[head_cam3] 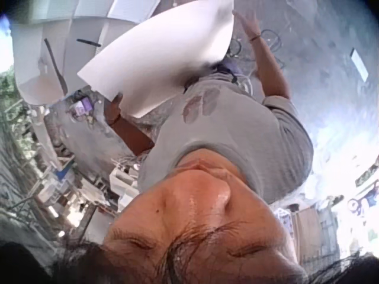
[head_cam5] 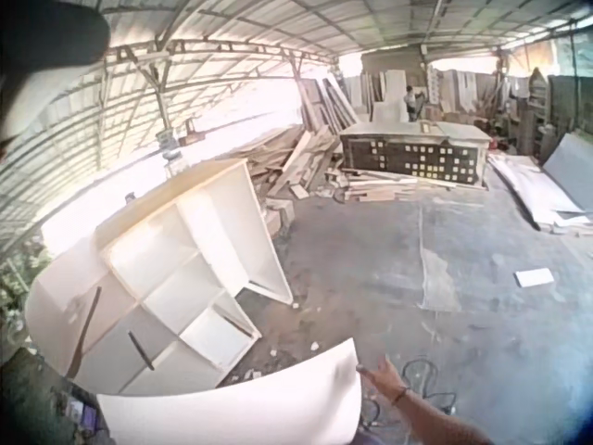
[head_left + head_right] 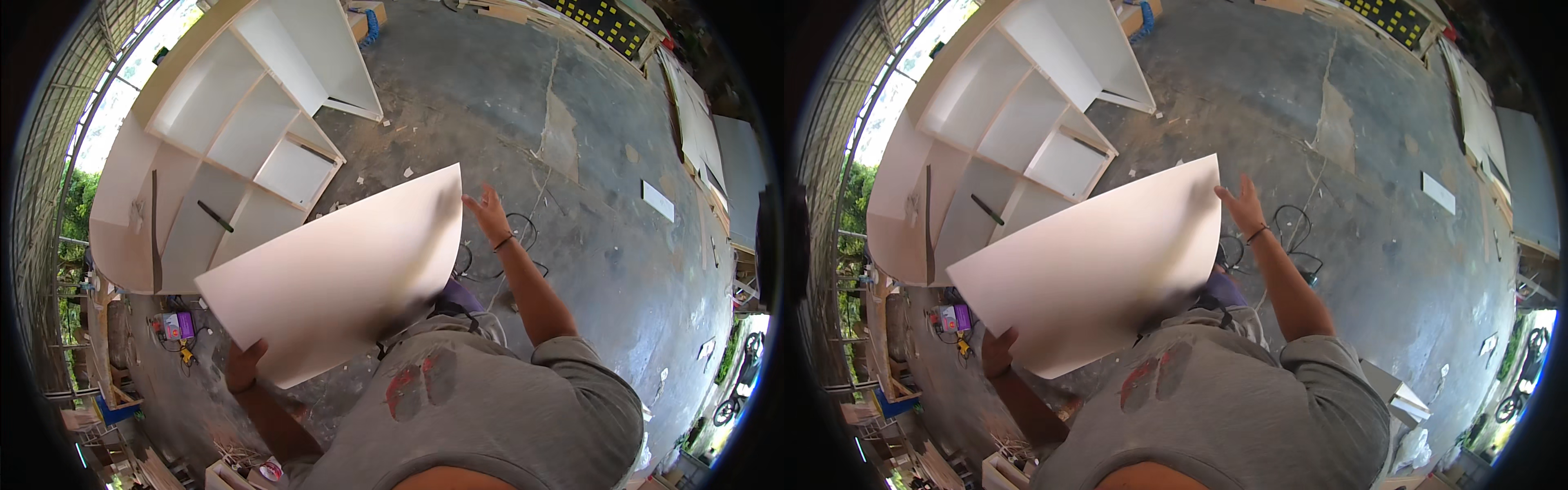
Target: The person applies a liquid adhesive to the top surface of a wooden cabinet using a spreader, sands the edges with a block, and then picks up a curved laminate sheet.
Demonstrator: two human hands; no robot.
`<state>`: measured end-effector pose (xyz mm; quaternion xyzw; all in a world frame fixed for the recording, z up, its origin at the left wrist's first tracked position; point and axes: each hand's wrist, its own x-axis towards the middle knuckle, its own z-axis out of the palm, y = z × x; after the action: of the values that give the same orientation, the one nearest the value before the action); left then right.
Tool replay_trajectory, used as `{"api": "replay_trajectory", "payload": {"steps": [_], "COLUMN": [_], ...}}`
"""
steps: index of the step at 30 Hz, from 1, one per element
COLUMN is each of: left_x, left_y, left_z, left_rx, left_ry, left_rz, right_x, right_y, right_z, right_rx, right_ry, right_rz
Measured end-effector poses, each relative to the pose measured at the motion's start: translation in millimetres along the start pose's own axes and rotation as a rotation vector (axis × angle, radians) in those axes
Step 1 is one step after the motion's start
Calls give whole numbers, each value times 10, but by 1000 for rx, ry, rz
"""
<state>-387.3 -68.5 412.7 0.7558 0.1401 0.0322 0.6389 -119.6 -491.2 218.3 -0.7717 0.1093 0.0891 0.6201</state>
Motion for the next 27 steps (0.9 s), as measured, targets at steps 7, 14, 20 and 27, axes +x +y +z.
{"api": "replay_trajectory", "payload": {"steps": [7, 14, 20, 27], "left_x": [210, 407, 583, 826], "left_y": [595, 835, 855, 967], "left_z": [10, 114, 161, 322], "left_rx": [-55, -220, -250, -238], "left_ry": [168, 360, 369, 351], "left_rz": [33, 160, 275, 278], "right_x": [902, 1280, 1296, 1304], "right_y": [-468, -1514, -1823, -1825], "right_z": [-99, -384, -674, -930], "right_rx": [538, 530, 585, 566], "right_ry": [-426, -543, -515, -504], "right_rz": [108, -181, -309, -337]}}
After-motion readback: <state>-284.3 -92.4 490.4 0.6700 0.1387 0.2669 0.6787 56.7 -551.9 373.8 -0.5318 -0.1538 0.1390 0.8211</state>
